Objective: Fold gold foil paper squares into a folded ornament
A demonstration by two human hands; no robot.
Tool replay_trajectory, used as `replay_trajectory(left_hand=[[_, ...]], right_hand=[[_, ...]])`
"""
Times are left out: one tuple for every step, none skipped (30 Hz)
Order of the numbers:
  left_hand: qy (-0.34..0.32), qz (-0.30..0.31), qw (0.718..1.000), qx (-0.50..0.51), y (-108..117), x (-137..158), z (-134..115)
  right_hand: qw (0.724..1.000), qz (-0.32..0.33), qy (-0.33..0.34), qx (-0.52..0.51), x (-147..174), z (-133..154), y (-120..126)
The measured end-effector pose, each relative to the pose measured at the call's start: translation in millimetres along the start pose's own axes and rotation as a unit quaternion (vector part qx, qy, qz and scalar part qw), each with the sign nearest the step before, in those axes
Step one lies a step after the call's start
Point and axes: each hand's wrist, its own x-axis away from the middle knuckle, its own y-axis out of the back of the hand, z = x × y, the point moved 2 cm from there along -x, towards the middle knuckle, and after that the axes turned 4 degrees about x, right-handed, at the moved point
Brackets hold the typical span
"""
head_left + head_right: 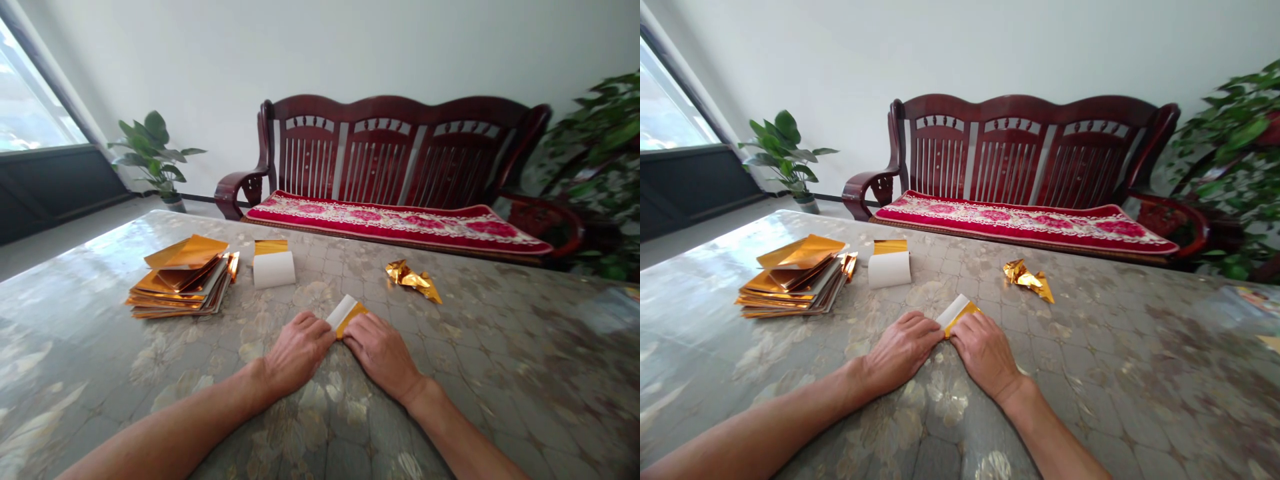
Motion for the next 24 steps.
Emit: replay_trajectory(left_hand=[[0.009,0.005,1.000,-0.002,1,1,-1],[0.017,0.008,1.000,-0.005,2,2,-2],[0.021,0.012,1.000,-0.006,3,2,-3],[0.023,0.015,1.000,-0.005,3,2,-4],[0.025,0.019,1.000,-0.001,4,2,-5],[0.029,0.022,0.999,0.005,4,2,-5],[0.035,0.024,0.999,0.013,4,2,-5],[0.043,0.025,0.999,0.021,5,2,-5],[0.051,0.025,0.998,0.031,5,2,-4],[0.058,0.023,0.997,0.041,5,2,-4],[0.063,0.020,0.997,0.049,5,3,-3],[0.066,0.016,0.996,0.058,5,3,-3],[0.069,0.012,0.995,0.066,5,3,-2],[0.072,0.008,0.995,0.073,5,3,-2],[0.076,0.003,0.994,0.080,5,3,-1],[0.080,-0.002,0.993,0.088,4,3,0],[0.084,-0.006,0.992,0.095,4,3,0],[0.087,-0.010,0.991,0.102,3,3,1],[0.090,-0.013,0.990,0.108,3,3,1],[0.093,-0.015,0.989,0.114,2,3,2],[0.095,-0.016,0.988,0.118,2,3,2],[0.097,-0.017,0.988,0.121,1,4,2],[0.099,-0.018,0.987,0.123,0,4,2],[0.102,-0.019,0.987,0.125,0,4,3]], right_hand=[[1.000,0.003,-0.010,-0.004,-1,0,0],[1.000,0.005,-0.018,-0.006,-2,0,0],[1.000,0.008,-0.026,-0.007,-3,1,0],[0.999,0.010,-0.031,-0.008,-4,1,0],[0.999,0.012,-0.035,-0.008,-5,1,-1],[0.999,0.013,-0.040,-0.009,-6,1,-1],[0.999,0.014,-0.045,-0.009,-7,2,-1],[0.999,0.014,-0.052,-0.009,-8,2,-2],[0.998,0.015,-0.059,-0.010,-9,2,-2],[0.998,0.016,-0.066,-0.010,-10,2,-2],[0.997,0.016,-0.072,-0.010,-10,2,-3],[0.997,0.015,-0.078,-0.011,-11,3,-3],[0.996,0.013,-0.083,-0.012,-11,3,-3],[0.996,0.011,-0.088,-0.014,-11,3,-3],[0.996,0.009,-0.092,-0.015,-12,3,-3],[0.995,0.008,-0.097,-0.016,-12,3,-3],[0.995,0.009,-0.100,-0.016,-12,4,-3],[0.994,0.009,-0.103,-0.015,-12,4,-3],[0.994,0.009,-0.106,-0.014,-12,4,-4],[0.994,0.009,-0.109,-0.013,-12,5,-4],[0.994,0.008,-0.112,-0.012,-11,5,-5],[0.993,0.006,-0.115,-0.012,-11,5,-6],[0.993,0.005,-0.118,-0.012,-11,5,-7],[0.993,0.004,-0.121,-0.013,-11,5,-8]])
